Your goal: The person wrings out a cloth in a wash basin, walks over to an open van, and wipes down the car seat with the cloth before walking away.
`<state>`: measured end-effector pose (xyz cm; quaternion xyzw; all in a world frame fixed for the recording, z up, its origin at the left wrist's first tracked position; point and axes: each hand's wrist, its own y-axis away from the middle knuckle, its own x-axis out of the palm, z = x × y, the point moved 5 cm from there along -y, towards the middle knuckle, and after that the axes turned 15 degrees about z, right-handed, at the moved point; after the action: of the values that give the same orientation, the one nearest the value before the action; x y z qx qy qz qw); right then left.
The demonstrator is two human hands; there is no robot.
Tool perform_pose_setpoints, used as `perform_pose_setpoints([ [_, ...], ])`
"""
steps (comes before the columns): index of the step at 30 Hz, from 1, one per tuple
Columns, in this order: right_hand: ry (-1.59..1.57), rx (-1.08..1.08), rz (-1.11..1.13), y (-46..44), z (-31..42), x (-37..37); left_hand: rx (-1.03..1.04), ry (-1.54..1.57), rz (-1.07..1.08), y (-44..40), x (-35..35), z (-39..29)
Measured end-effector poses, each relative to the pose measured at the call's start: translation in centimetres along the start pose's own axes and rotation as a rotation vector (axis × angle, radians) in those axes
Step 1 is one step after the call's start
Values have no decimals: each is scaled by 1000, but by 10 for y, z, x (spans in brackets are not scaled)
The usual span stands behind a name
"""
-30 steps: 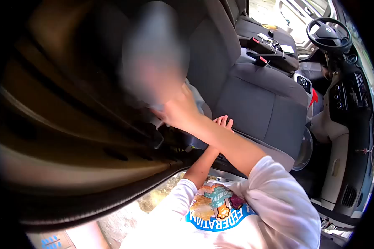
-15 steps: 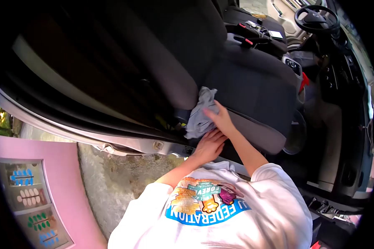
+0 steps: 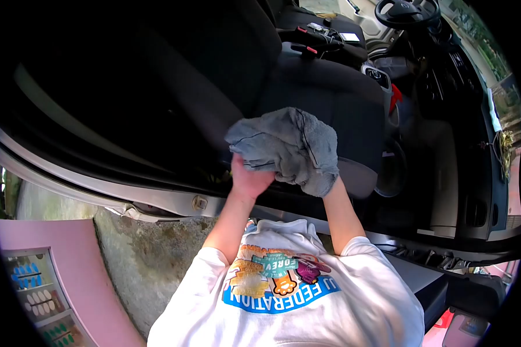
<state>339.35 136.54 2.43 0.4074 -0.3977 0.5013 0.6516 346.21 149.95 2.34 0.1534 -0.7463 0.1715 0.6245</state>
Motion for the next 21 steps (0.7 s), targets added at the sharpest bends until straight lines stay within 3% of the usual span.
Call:
perform_pose_setpoints([
  [7,-53,-99,-180,23,3,-7,-2,36,71,4,11,-26],
  [13,-135,-259,-359,57,-10,-93,24,-50,-46,8,11,-38],
  [16,-175,-147,-74,61,-12,-57,28,-19,61,9,8,-41],
  [17,-118,-125,55,59,-13,-38,15,-367,-88,15,1,-38],
  [18,38,-168,-40,53,-18,-51,2,-713,-235,19,-2,-35],
  [19,34,-167,-42,43,-27,-33,-212,-1059,-326,18,3,-20],
  [21,324,-43,-180,26,-46,-6,-197,-2240,187,16,43,13],
])
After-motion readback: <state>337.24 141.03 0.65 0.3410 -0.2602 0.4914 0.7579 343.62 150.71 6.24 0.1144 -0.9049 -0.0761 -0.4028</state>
